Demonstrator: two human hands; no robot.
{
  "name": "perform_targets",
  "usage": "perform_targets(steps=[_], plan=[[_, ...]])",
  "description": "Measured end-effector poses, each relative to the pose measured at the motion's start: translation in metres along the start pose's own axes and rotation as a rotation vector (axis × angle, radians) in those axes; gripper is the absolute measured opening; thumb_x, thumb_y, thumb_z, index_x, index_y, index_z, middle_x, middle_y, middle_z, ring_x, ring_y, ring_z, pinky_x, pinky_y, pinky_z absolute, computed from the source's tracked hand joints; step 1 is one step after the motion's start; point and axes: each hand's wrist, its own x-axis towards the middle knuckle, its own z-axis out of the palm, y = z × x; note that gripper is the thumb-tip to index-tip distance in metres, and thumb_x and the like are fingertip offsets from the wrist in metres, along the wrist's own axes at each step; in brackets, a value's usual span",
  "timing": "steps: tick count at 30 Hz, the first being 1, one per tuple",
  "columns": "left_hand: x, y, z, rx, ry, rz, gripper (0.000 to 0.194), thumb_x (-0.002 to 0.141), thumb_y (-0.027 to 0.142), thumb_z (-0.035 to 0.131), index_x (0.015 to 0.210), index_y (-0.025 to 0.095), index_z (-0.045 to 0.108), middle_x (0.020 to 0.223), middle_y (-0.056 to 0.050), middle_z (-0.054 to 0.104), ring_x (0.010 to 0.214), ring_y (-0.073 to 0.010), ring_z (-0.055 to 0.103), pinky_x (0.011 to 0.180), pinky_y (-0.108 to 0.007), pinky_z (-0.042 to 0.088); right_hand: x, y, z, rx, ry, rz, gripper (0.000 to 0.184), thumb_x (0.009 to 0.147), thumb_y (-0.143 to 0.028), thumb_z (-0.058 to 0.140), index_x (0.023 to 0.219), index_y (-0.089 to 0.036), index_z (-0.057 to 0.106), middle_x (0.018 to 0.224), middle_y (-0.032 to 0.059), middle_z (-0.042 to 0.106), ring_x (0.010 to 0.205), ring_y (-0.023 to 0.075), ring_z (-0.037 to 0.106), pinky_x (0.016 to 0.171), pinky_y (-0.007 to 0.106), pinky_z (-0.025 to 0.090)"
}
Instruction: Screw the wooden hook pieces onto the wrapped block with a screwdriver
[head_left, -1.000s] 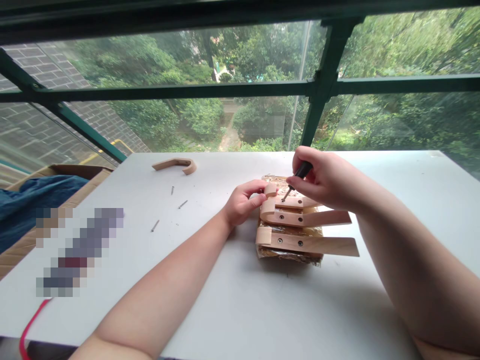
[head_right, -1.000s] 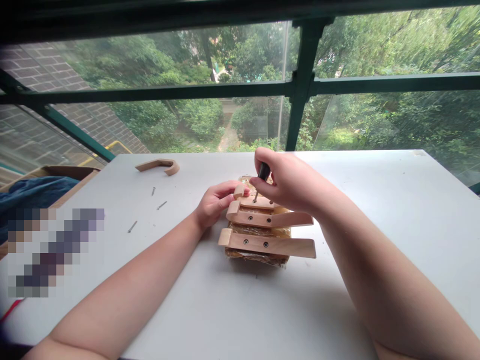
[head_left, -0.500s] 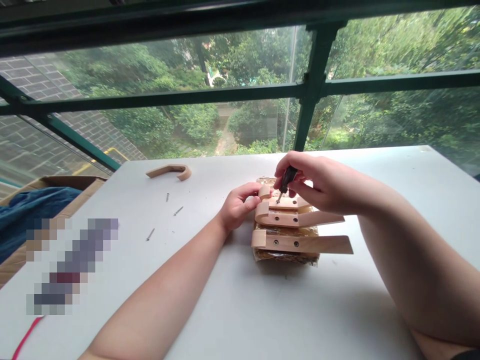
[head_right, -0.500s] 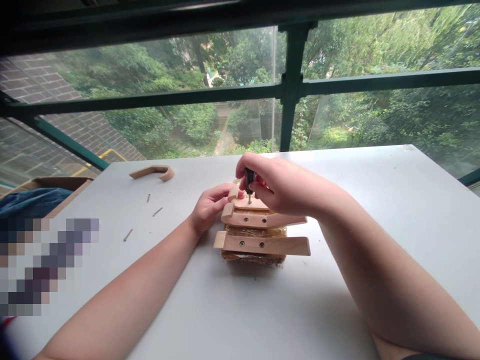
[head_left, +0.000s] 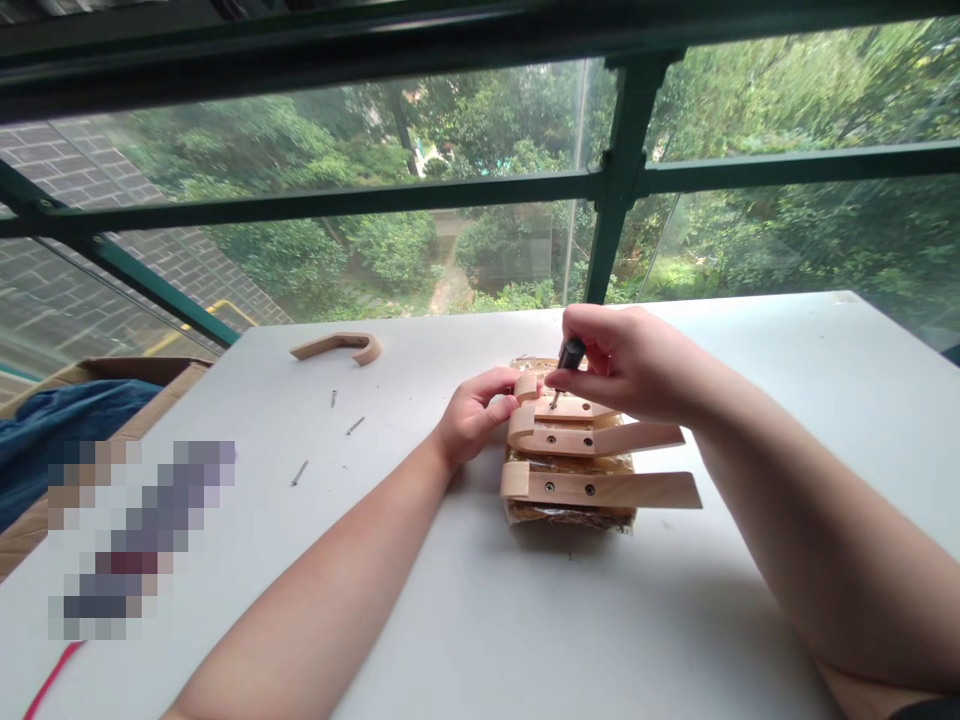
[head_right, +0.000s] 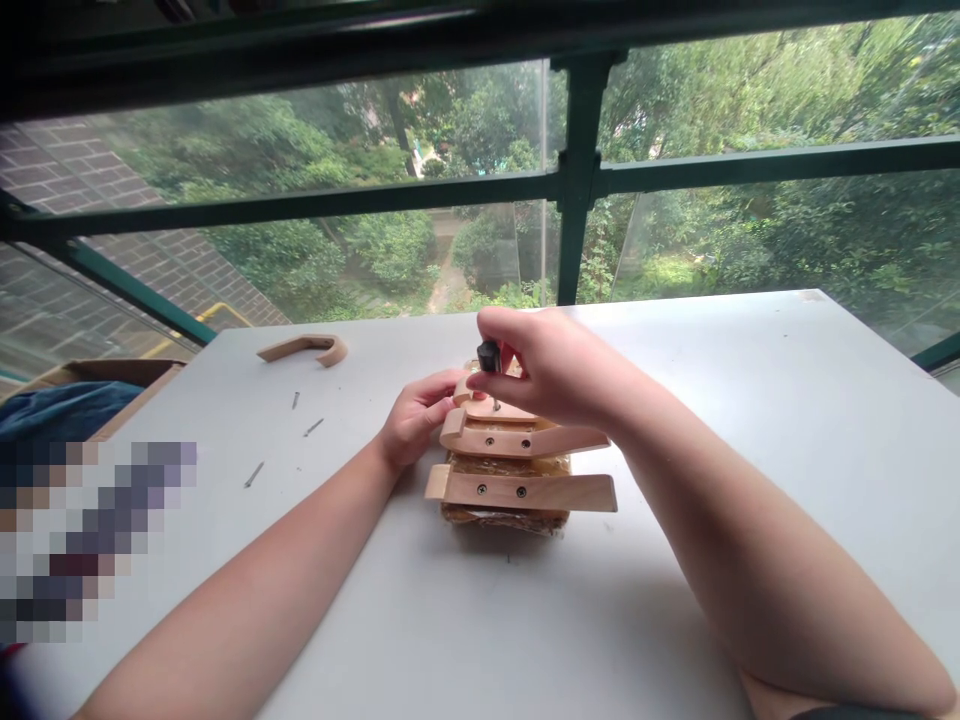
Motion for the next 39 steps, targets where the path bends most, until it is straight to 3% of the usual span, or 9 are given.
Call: perform_targets(steps=[4,7,10,16,23,29,34,39], plan=[[0.0,0.001,-0.001,0.001,-0.016,-0.021,0.04,0.09,0.047,0.06,0.109,0.015,0.075,0.113,-0.013,0.071,0.109,-0.029,0.062,0.1,-0.04,0.045,0.0,0.002,0.004,0.029,0.009,0.038,0.019,0.085,-0.032,0.064,0.082,-0.022,0.049,0.066,-0.0046,0.054,0.056,0.0094,0.044,0.055,0.024,0.033],[0.0,0.003,0.0,0.007,-0.008,-0.022,0.041,0.09,0.049,0.06,0.108,0.015,0.075,0.114,-0.013,0.071,0.111,-0.0295,0.061,0.102,-0.04,0.044,-0.001,0.002,0.006,0.086,-0.013,-0.009,0.011,0.087,-0.024,0.061,0.095,-0.021,0.055,0.08,-0.0001,0.064,0.068,0.0127,0.055,0.062,0.025,0.041],[0.001,0.003,0.001,0.008,0.002,-0.013,0.042,0.09,0.051,0.059,0.106,0.016,0.075,0.114,-0.013,0.071,0.11,-0.0297,0.061,0.102,-0.041,0.044,-0.003,0.001,0.007,0.172,-0.065,-0.074,0.021,0.088,-0.017,0.056,0.108,-0.021,0.055,0.097,0.0039,0.069,0.08,0.0149,0.061,0.069,0.026,0.045],[0.001,0.003,0.001,0.017,-0.005,-0.003,0.041,0.091,0.051,0.057,0.103,0.016,0.074,0.109,-0.012,0.071,0.106,-0.0282,0.062,0.099,-0.039,0.045,-0.005,0.001,-0.004,0.229,-0.196,-0.079,0.033,0.087,-0.006,0.047,0.117,-0.021,0.054,0.106,0.0042,0.072,0.087,0.0151,0.065,0.075,0.027,0.048],[0.001,0.004,0.001,0.036,0.006,-0.023,0.043,0.09,0.053,0.058,0.104,0.015,0.075,0.113,-0.013,0.072,0.108,-0.0291,0.063,0.1,-0.039,0.045,-0.001,0.003,-0.008,0.086,-0.119,-0.048,0.008,0.087,-0.024,0.062,0.094,-0.02,0.063,0.082,0.0007,0.067,0.069,0.0126,0.057,0.063,0.024,0.04],[0.0,0.002,-0.001,0.026,0.005,-0.028,0.044,0.089,0.054,0.059,0.105,0.015,0.075,0.111,-0.012,0.072,0.108,-0.0292,0.063,0.101,-0.04,0.045,0.001,0.005,0.003,0.051,0.013,0.018,0.035,0.079,-0.039,0.071,0.073,-0.022,0.041,0.063,-0.0062,0.05,0.054,0.0081,0.037,0.053,0.024,0.027],[-0.001,0.002,-0.001,0.025,-0.004,-0.03,0.045,0.09,0.053,0.059,0.107,0.014,0.075,0.113,-0.013,0.071,0.109,-0.0294,0.062,0.101,-0.04,0.045,0.003,0.01,0.006,0.046,0.036,0.089,0.029,0.078,-0.037,0.07,0.075,-0.022,0.045,0.061,-0.0059,0.05,0.055,0.0092,0.04,0.053,0.024,0.028],[-0.001,0.003,-0.001,0.038,0.005,-0.046,0.044,0.091,0.052,0.058,0.109,0.016,0.075,0.113,-0.013,0.071,0.11,-0.0297,0.062,0.102,-0.041,0.045,0.002,0.008,0.009,0.064,0.011,0.061,0.012,0.087,-0.028,0.059,0.095,-0.022,0.054,0.075,-0.0015,0.06,0.066,0.0131,0.051,0.062,0.026,0.037]])
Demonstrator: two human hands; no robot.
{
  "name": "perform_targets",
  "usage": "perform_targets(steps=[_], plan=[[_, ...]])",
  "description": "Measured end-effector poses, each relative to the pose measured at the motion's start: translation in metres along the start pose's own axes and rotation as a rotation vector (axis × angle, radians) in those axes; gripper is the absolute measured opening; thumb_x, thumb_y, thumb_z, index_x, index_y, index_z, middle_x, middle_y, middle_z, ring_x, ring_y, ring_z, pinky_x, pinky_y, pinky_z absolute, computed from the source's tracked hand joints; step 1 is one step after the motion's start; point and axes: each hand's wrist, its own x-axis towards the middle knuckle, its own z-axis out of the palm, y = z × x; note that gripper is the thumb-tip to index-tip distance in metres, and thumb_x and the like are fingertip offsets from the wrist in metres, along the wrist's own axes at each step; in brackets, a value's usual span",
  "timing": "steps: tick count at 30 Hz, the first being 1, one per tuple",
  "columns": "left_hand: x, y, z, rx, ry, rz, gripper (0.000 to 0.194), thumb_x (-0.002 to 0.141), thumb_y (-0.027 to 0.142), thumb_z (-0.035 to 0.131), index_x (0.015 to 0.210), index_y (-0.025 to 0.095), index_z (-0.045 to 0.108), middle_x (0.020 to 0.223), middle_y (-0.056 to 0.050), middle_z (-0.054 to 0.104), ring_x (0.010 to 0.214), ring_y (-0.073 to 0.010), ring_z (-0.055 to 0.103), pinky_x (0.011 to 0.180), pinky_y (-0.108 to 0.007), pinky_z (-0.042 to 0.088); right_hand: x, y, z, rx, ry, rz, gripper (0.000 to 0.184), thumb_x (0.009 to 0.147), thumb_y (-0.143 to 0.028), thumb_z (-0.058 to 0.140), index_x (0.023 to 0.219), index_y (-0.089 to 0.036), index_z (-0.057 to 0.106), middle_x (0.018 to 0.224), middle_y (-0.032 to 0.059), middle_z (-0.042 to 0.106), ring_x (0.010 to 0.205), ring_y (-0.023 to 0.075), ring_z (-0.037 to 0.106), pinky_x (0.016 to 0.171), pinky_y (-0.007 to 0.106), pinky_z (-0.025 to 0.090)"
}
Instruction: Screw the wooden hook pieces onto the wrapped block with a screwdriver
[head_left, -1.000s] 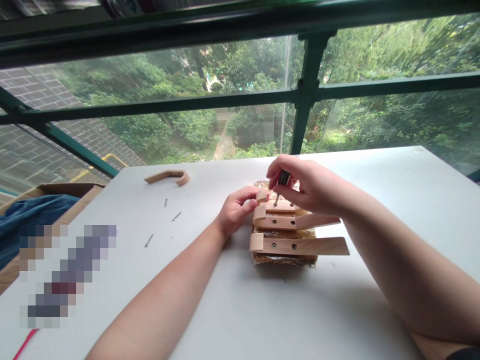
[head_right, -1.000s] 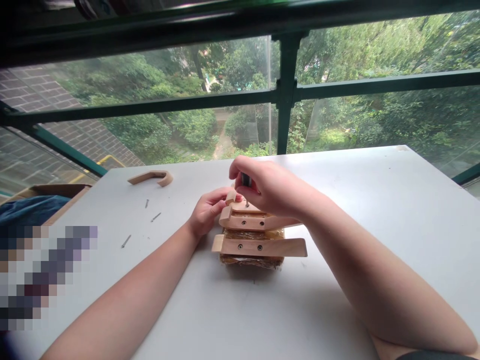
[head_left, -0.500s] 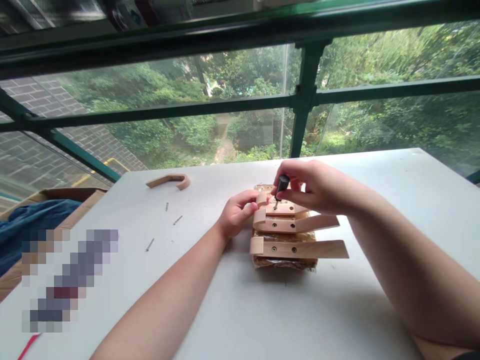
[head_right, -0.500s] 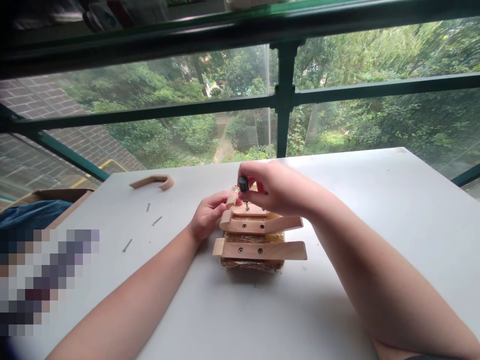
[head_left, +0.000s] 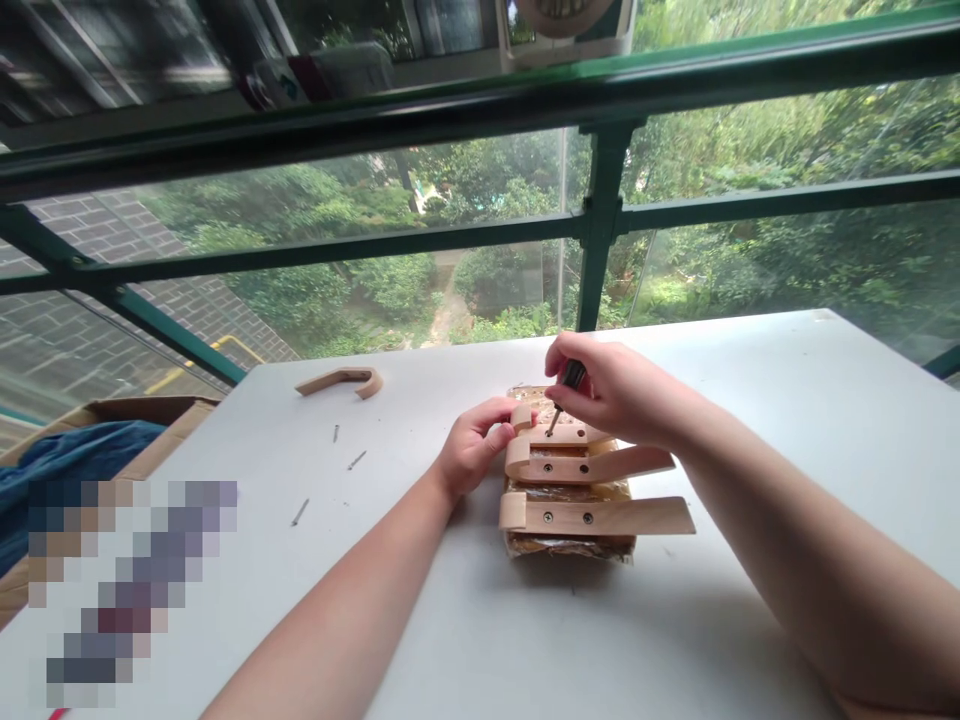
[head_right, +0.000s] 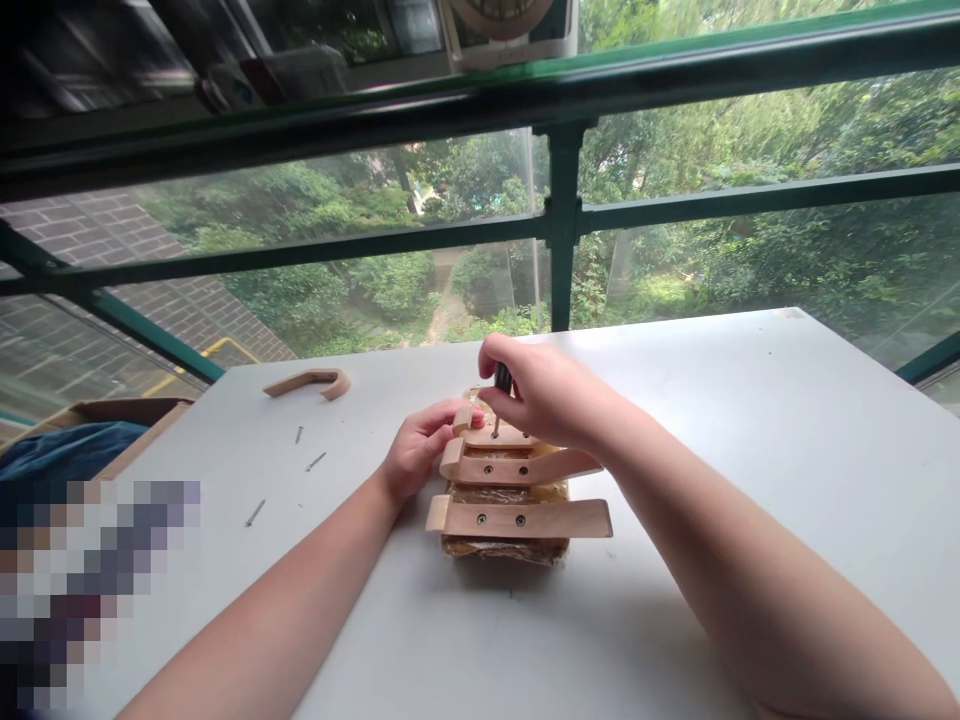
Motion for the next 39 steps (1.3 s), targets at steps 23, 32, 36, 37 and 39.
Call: perform_targets(steps=[23,32,36,37,39], plan=[[-0.002,-0.003,-0.001,0.027,-0.002,0.026,0.041,0.092,0.049,0.058,0.105,0.013,0.073,0.11,-0.013,0.07,0.108,-0.0289,0.062,0.099,-0.038,0.045,-0.008,-0.012,-0.012,0.108,-0.186,0.121,0.013,0.092,-0.022,0.047,0.102,-0.023,0.054,0.092,0.0023,0.07,0.072,0.0139,0.058,0.064,0.026,0.041],[-0.001,-0.002,-0.001,0.006,-0.008,0.037,0.045,0.098,0.049,0.048,0.107,0.012,0.073,0.112,-0.014,0.07,0.11,-0.0289,0.062,0.101,-0.039,0.044,-0.006,-0.014,-0.014,-0.002,-0.18,0.074,0.012,0.091,-0.034,0.058,0.096,-0.026,0.066,0.08,-0.0027,0.069,0.065,0.0109,0.052,0.059,0.024,0.036],[-0.001,-0.004,-0.001,0.005,0.002,0.03,0.043,0.097,0.047,0.05,0.107,0.013,0.073,0.113,-0.014,0.07,0.111,-0.0298,0.062,0.101,-0.04,0.044,-0.006,-0.017,-0.012,-0.035,-0.178,0.043,0.014,0.091,-0.037,0.059,0.092,-0.025,0.068,0.076,-0.0027,0.068,0.062,0.0103,0.05,0.058,0.024,0.033],[-0.001,-0.004,-0.001,0.007,0.006,0.027,0.042,0.097,0.047,0.05,0.107,0.013,0.073,0.114,-0.014,0.07,0.111,-0.03,0.062,0.101,-0.041,0.044,-0.005,-0.018,-0.011,-0.039,-0.171,0.039,0.014,0.091,-0.037,0.06,0.09,-0.025,0.067,0.075,-0.0026,0.067,0.062,0.0102,0.049,0.057,0.024,0.033],[-0.001,-0.004,-0.001,0.008,0.01,0.024,0.043,0.097,0.048,0.05,0.108,0.013,0.073,0.115,-0.015,0.07,0.111,-0.0304,0.062,0.101,-0.042,0.043,-0.004,-0.018,-0.009,-0.049,-0.156,0.043,0.016,0.09,-0.039,0.061,0.086,-0.024,0.065,0.073,-0.0029,0.065,0.061,0.0101,0.048,0.057,0.024,0.032]])
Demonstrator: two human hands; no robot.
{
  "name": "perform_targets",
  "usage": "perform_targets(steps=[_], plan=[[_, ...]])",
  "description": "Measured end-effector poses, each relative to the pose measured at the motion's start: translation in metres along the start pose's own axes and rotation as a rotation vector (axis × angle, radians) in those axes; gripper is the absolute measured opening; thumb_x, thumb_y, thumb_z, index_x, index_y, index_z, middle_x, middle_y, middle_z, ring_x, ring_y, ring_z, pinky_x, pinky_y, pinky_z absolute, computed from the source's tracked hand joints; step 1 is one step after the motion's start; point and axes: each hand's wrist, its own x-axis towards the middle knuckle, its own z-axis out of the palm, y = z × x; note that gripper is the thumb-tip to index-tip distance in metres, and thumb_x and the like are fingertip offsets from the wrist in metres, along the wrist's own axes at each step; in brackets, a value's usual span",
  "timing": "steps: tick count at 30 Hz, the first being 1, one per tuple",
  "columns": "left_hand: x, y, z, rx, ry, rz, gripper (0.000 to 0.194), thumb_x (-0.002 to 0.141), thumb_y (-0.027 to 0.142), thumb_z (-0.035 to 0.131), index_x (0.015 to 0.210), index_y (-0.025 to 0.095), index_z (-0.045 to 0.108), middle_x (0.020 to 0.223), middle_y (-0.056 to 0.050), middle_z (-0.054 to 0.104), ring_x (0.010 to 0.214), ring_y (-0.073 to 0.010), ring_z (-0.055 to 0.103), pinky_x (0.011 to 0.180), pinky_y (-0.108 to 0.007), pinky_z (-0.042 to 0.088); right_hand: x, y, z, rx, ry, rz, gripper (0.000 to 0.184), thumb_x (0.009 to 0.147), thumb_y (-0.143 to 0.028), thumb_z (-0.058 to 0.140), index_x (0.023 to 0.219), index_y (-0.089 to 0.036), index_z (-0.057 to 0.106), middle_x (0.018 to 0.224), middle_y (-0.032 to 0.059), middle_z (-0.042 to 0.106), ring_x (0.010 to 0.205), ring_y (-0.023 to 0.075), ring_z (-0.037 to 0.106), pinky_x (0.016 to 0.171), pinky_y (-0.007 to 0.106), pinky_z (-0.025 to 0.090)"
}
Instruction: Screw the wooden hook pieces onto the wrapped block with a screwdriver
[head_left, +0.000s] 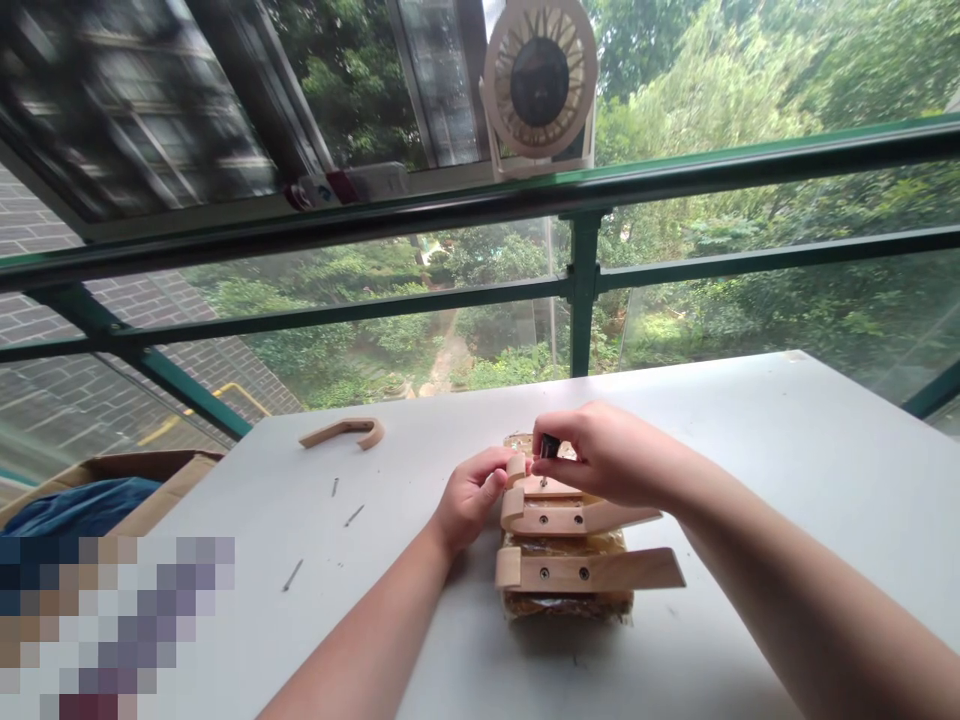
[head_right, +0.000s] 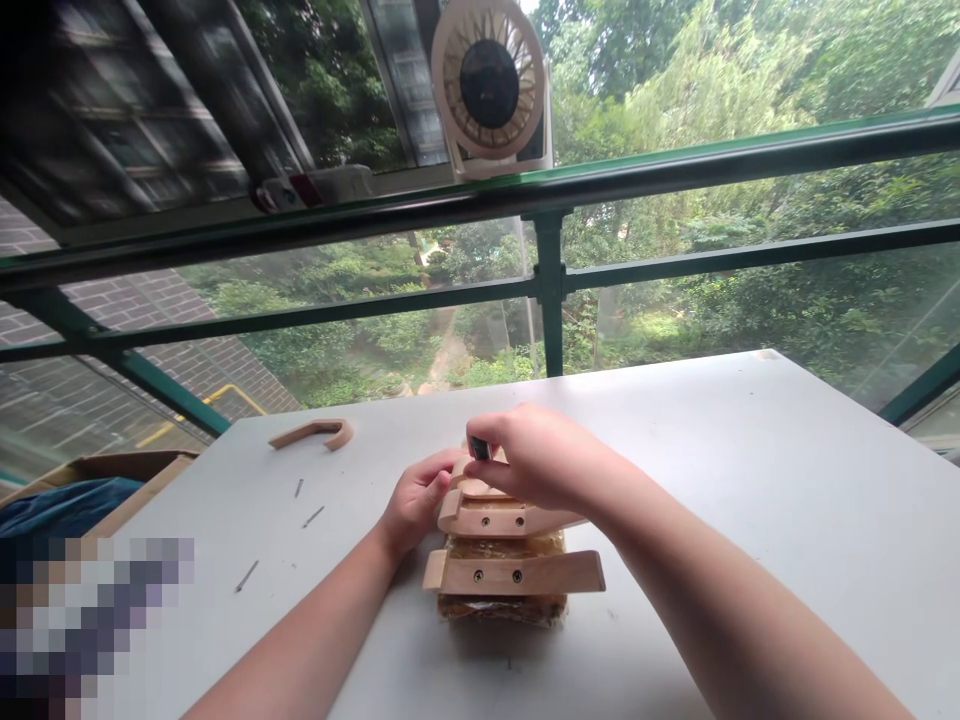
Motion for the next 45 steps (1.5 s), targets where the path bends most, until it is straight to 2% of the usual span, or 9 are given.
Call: perform_targets(steps=[4,6,10,14,19,27,33,39,45], plan=[[0.0,0.002,0.0,-0.006,-0.009,-0.003,0.044,0.097,0.049,0.05,0.106,0.013,0.073,0.114,-0.015,0.07,0.111,-0.0305,0.062,0.102,-0.042,0.043,0.002,0.004,0.003,-0.003,0.018,0.043,0.019,0.089,-0.041,0.06,0.084,-0.023,0.062,0.069,-0.0039,0.062,0.058,0.01,0.045,0.054,0.024,0.031],[0.001,0.003,0.0,-0.005,-0.014,-0.001,0.044,0.097,0.05,0.05,0.106,0.013,0.074,0.114,-0.014,0.07,0.11,-0.0301,0.062,0.101,-0.041,0.044,0.004,0.006,0.004,0.023,0.039,0.064,0.016,0.09,-0.039,0.059,0.098,-0.025,0.063,0.072,-0.0037,0.063,0.059,0.0105,0.047,0.056,0.024,0.033],[0.001,0.004,0.0,-0.003,-0.006,0.006,0.044,0.096,0.049,0.051,0.107,0.014,0.074,0.11,-0.013,0.07,0.107,-0.0286,0.063,0.099,-0.04,0.045,0.004,0.007,0.007,0.071,0.059,0.085,0.033,0.093,-0.035,0.055,0.125,-0.029,0.055,0.072,-0.0042,0.061,0.061,0.0117,0.049,0.061,0.025,0.036],[0.0,0.003,0.0,0.008,-0.002,0.009,0.044,0.097,0.049,0.051,0.11,0.014,0.074,0.115,-0.013,0.07,0.111,-0.0291,0.062,0.1,-0.04,0.045,0.003,-0.002,0.015,0.108,0.034,0.03,0.018,0.093,-0.03,0.052,0.11,-0.026,0.055,0.081,-0.0015,0.064,0.067,0.0124,0.051,0.061,0.025,0.036],[0.0,0.005,0.0,0.029,0.004,-0.008,0.045,0.096,0.05,0.05,0.112,0.014,0.073,0.116,-0.013,0.071,0.113,-0.03,0.061,0.102,-0.042,0.045,0.003,-0.009,0.022,0.153,0.035,-0.022,0.017,0.094,-0.023,0.047,0.109,-0.024,0.055,0.091,0.0016,0.067,0.076,0.0139,0.055,0.067,0.026,0.039],[0.001,0.008,0.002,0.011,0.007,-0.006,0.046,0.095,0.052,0.052,0.108,0.013,0.074,0.114,-0.014,0.071,0.109,-0.0298,0.063,0.1,-0.041,0.046,-0.007,0.0,0.002,0.204,-0.091,-0.078,0.029,0.089,-0.01,0.045,0.114,-0.023,0.051,0.104,0.003,0.07,0.084,0.0153,0.06,0.073,0.028,0.045],[0.0,0.004,0.002,0.005,0.019,0.005,0.046,0.096,0.051,0.052,0.104,0.012,0.074,0.108,-0.013,0.071,0.107,-0.0282,0.063,0.099,-0.038,0.046,-0.009,0.002,-0.005,0.129,-0.091,-0.049,0.027,0.093,-0.012,0.042,0.115,-0.024,0.053,0.109,0.0036,0.072,0.088,0.0165,0.063,0.074,0.029,0.045],[0.001,0.004,0.003,0.016,0.028,0.003,0.048,0.094,0.055,0.053,0.102,0.012,0.075,0.108,-0.013,0.073,0.106,-0.0278,0.064,0.099,-0.038,0.046,-0.003,0.004,-0.004,0.091,-0.04,-0.051,0.019,0.091,-0.019,0.053,0.108,-0.023,0.059,0.093,0.0007,0.072,0.07,0.0125,0.059,0.065,0.025,0.04],[0.001,0.004,0.002,0.012,0.031,-0.008,0.049,0.093,0.056,0.054,0.104,0.013,0.075,0.111,-0.014,0.072,0.107,-0.0292,0.064,0.098,-0.038,0.047,-0.001,0.0,-0.002,-0.021,-0.005,-0.049,0.009,0.089,-0.031,0.061,0.091,-0.022,0.057,0.071,-0.0024,0.061,0.059,0.0109,0.048,0.055,0.023,0.03]])
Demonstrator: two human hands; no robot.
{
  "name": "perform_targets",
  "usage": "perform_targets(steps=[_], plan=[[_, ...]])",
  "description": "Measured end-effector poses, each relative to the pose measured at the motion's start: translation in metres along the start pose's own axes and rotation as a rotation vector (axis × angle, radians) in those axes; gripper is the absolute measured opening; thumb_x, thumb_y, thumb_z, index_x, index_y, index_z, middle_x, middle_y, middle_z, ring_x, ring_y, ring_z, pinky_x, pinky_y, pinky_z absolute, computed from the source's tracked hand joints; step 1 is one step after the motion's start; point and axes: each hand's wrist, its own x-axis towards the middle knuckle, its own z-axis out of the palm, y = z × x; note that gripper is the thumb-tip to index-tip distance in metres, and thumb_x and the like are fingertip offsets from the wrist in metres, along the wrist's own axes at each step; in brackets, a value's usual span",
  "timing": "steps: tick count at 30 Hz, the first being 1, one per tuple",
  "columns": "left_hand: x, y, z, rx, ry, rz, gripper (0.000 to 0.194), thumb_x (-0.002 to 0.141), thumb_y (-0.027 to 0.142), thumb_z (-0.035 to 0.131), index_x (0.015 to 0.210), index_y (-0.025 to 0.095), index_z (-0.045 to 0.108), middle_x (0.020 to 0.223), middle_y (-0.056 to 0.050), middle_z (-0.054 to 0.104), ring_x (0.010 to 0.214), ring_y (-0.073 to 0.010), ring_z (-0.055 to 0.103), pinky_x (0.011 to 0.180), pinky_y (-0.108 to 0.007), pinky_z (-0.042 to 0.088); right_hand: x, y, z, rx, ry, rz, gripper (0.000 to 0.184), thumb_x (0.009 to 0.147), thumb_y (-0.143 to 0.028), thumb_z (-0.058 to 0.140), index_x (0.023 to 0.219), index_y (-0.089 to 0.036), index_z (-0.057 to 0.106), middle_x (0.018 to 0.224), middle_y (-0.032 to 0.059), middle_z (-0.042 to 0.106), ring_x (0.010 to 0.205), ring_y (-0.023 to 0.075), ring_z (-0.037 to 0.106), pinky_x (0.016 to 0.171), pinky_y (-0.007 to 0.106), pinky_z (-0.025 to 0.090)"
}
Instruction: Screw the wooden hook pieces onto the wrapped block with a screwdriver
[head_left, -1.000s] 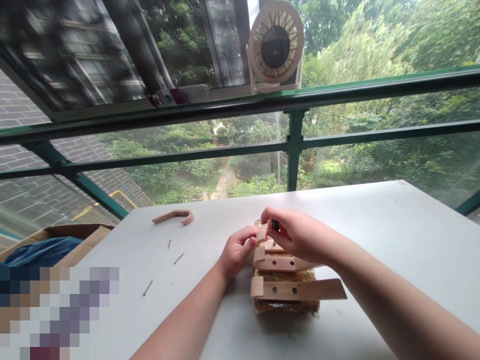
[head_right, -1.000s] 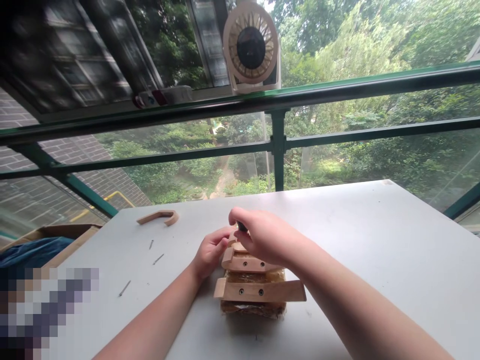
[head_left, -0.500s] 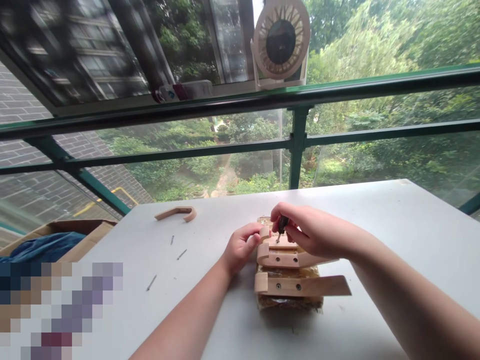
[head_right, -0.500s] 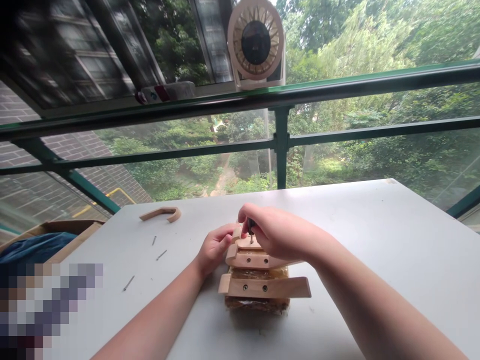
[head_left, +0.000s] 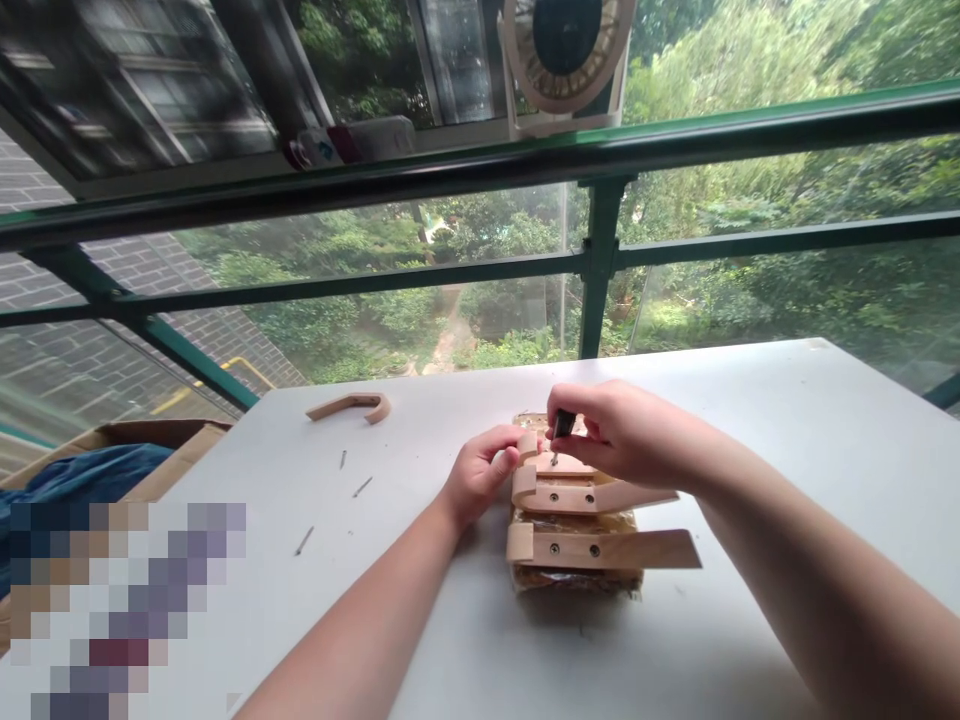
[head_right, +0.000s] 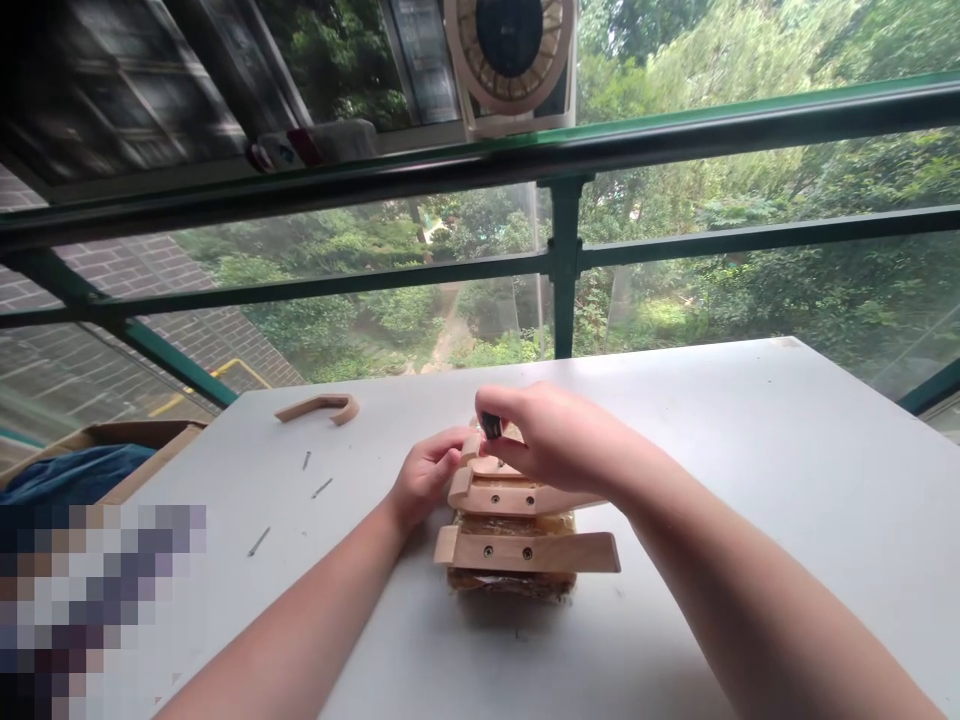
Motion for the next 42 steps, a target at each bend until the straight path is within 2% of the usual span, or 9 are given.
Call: perform_targets(steps=[7,14,20,26,32,37,42], plan=[[0.0,0.0,0.002,-0.004,0.01,-0.011,0.047,0.093,0.055,0.054,0.103,0.014,0.075,0.113,-0.013,0.072,0.108,-0.0289,0.063,0.099,-0.039,0.046,0.004,-0.003,0.007,-0.035,0.081,0.076,0.029,0.087,-0.04,0.063,0.078,-0.023,0.041,0.066,-0.0043,0.053,0.055,0.0099,0.039,0.053,0.025,0.025],[0.0,0.002,0.001,0.01,-0.003,-0.009,0.049,0.094,0.056,0.052,0.102,0.013,0.075,0.11,-0.013,0.072,0.107,-0.0284,0.064,0.099,-0.038,0.046,0.002,0.003,0.004,-0.086,0.07,0.046,0.021,0.091,-0.037,0.058,0.084,-0.022,0.045,0.071,-0.0016,0.057,0.061,0.0124,0.045,0.056,0.025,0.029],[0.0,0.002,0.003,-0.002,0.019,0.003,0.049,0.093,0.057,0.054,0.1,0.013,0.075,0.105,-0.013,0.073,0.103,-0.0276,0.064,0.097,-0.038,0.047,-0.003,0.002,-0.008,-0.026,0.186,0.037,0.015,0.091,-0.035,0.058,0.093,-0.022,0.05,0.075,-0.0008,0.061,0.063,0.0131,0.051,0.059,0.025,0.034],[0.0,-0.001,0.001,0.007,-0.006,0.015,0.047,0.095,0.053,0.052,0.105,0.013,0.075,0.111,-0.013,0.072,0.108,-0.0281,0.064,0.1,-0.038,0.045,-0.002,0.001,0.0,-0.03,0.058,0.028,0.009,0.092,-0.026,0.052,0.1,-0.022,0.05,0.082,0.0016,0.062,0.07,0.0154,0.053,0.062,0.027,0.035],[0.001,0.001,0.001,0.004,-0.003,0.017,0.049,0.094,0.054,0.053,0.105,0.012,0.075,0.107,-0.013,0.073,0.106,-0.0282,0.064,0.099,-0.038,0.046,-0.002,0.003,0.0,-0.066,0.102,0.009,0.01,0.092,-0.026,0.051,0.1,-0.022,0.049,0.084,0.0017,0.062,0.072,0.0158,0.054,0.064,0.028,0.035],[0.001,0.003,0.002,0.0,0.013,0.013,0.048,0.093,0.055,0.054,0.103,0.013,0.076,0.108,-0.013,0.073,0.106,-0.0279,0.064,0.099,-0.038,0.046,-0.003,0.003,-0.001,-0.046,0.057,0.053,0.007,0.092,-0.025,0.048,0.098,-0.023,0.046,0.083,0.0014,0.061,0.07,0.0155,0.051,0.062,0.028,0.035],[0.0,0.001,0.002,-0.006,0.004,0.026,0.046,0.095,0.053,0.053,0.104,0.013,0.076,0.109,-0.012,0.073,0.105,-0.0268,0.064,0.098,-0.036,0.046,-0.004,0.003,-0.002,-0.043,0.056,0.029,0.006,0.092,-0.023,0.049,0.097,-0.022,0.047,0.085,0.002,0.061,0.073,0.0161,0.053,0.064,0.029,0.036]])
